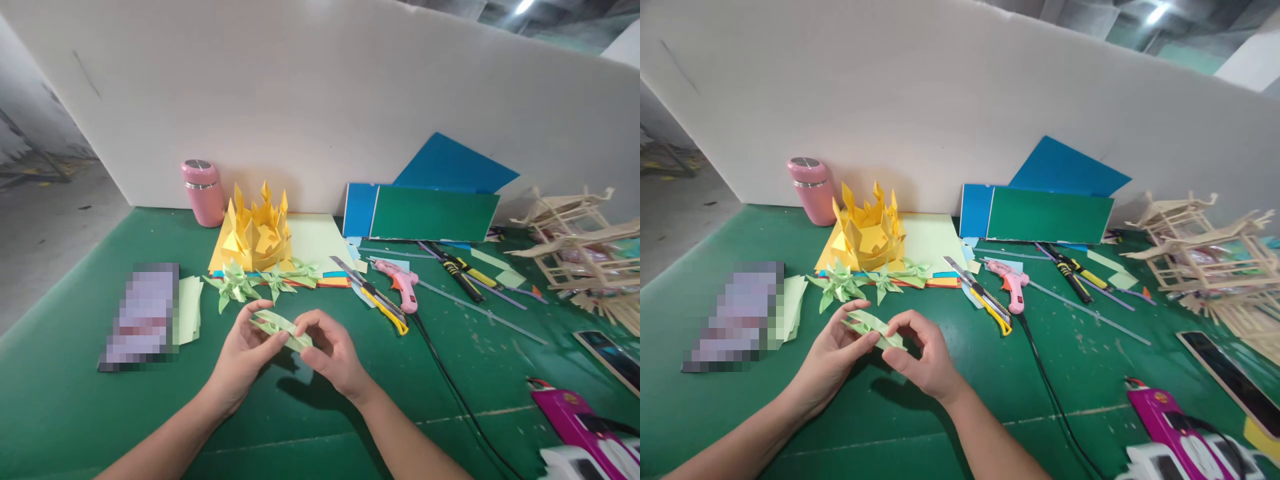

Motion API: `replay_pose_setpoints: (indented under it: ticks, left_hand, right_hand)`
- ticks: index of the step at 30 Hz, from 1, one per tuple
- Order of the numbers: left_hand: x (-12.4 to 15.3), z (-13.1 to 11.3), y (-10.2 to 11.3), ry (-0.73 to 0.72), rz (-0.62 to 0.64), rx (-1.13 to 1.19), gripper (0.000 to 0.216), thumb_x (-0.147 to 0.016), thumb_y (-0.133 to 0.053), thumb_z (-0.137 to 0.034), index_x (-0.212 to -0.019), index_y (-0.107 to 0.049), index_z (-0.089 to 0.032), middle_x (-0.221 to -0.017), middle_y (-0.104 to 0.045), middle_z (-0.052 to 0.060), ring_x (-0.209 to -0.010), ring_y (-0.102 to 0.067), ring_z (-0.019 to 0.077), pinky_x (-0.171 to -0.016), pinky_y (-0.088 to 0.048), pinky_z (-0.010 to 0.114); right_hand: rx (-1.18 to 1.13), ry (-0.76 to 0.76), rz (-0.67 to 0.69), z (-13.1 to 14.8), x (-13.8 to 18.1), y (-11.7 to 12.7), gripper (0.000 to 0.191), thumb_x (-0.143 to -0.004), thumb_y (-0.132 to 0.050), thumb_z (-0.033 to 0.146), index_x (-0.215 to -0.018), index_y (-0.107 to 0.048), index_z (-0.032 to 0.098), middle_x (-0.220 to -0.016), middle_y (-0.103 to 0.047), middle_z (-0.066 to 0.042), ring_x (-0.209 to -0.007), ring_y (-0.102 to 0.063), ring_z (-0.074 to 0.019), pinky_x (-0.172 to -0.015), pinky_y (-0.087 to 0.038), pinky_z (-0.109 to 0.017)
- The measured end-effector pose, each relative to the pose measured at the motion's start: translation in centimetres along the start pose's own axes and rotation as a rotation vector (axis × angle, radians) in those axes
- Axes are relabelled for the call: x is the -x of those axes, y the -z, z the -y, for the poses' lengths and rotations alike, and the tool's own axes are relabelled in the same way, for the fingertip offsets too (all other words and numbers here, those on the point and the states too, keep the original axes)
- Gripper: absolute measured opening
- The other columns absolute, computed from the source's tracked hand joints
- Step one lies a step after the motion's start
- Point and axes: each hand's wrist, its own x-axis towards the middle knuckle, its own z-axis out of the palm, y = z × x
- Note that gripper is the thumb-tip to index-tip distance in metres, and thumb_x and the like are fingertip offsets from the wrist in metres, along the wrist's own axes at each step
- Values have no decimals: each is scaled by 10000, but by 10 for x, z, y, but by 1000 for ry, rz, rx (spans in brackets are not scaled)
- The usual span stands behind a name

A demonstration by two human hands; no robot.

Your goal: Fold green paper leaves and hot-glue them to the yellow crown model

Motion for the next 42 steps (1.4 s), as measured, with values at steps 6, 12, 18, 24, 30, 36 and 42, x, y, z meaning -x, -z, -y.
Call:
replay_pose_setpoints:
  ticks: [6,12,18,24,30,36,42]
  left_hand:
    - [-1,0,0,-56,-23,-94,535,-575,-805,-308,-998,-488,-224,-609,-616,-69,-561,-569,110,-556,-441,205]
    - [-1,0,0,-87,-10,-81,505,-588,-793,-304,-963,-462,-232,-636,-660,-56,-624,-629,136,-590,-472,226]
    - [-4,3,-1,-164,-10,-66,465,-599,-775,-243,-939,-458,-226,-652,-669,-55,-636,-636,124,-635,-487,238]
    - [-7,4,-1,-198,1,-56,444,-602,-772,-229,-916,-458,-227,-680,-672,-42,-655,-641,134,-658,-495,250]
    - [-6,9,1,-195,26,-16,457,-618,-781,-222,-937,-453,-223,-726,-682,-40,-683,-647,117,-643,-507,220]
    - [-3,11,3,-139,28,11,467,-628,-794,-235,-960,-466,-209,-734,-686,-36,-670,-638,100,-631,-510,202]
    - [-1,11,2,-70,23,45,452,-601,-816,-239,-925,-502,-199,-753,-679,-40,-710,-637,98,-676,-519,206]
  right_hand:
    - [-93,-175,-115,-4,-6,-6,311,-736,-664,470,-785,-477,226,-682,-488,35,-595,-469,-114,-573,-395,-236]
    - [-232,-303,-6,-6,-9,-3,346,-708,-677,512,-817,-541,213,-688,-521,35,-588,-466,-106,-558,-381,-226]
    - [-200,-330,-33,-8,-13,1,338,-640,-756,455,-707,-556,192,-612,-507,53,-550,-437,-92,-530,-341,-217]
    - [-293,-349,-13,-10,-15,2,333,-691,-717,475,-689,-549,188,-566,-499,61,-515,-417,-83,-508,-323,-210]
    - [-235,-376,-41,-8,-13,3,340,-622,-778,438,-664,-565,176,-584,-524,58,-534,-430,-77,-543,-338,-212]
    - [-268,-420,-75,-7,-14,1,378,-567,-803,453,-609,-552,174,-530,-519,65,-496,-435,-72,-532,-352,-216]
    - [-280,-419,-97,-8,-15,0,384,-569,-804,447,-588,-538,171,-524,-529,67,-478,-442,-63,-514,-362,-209]
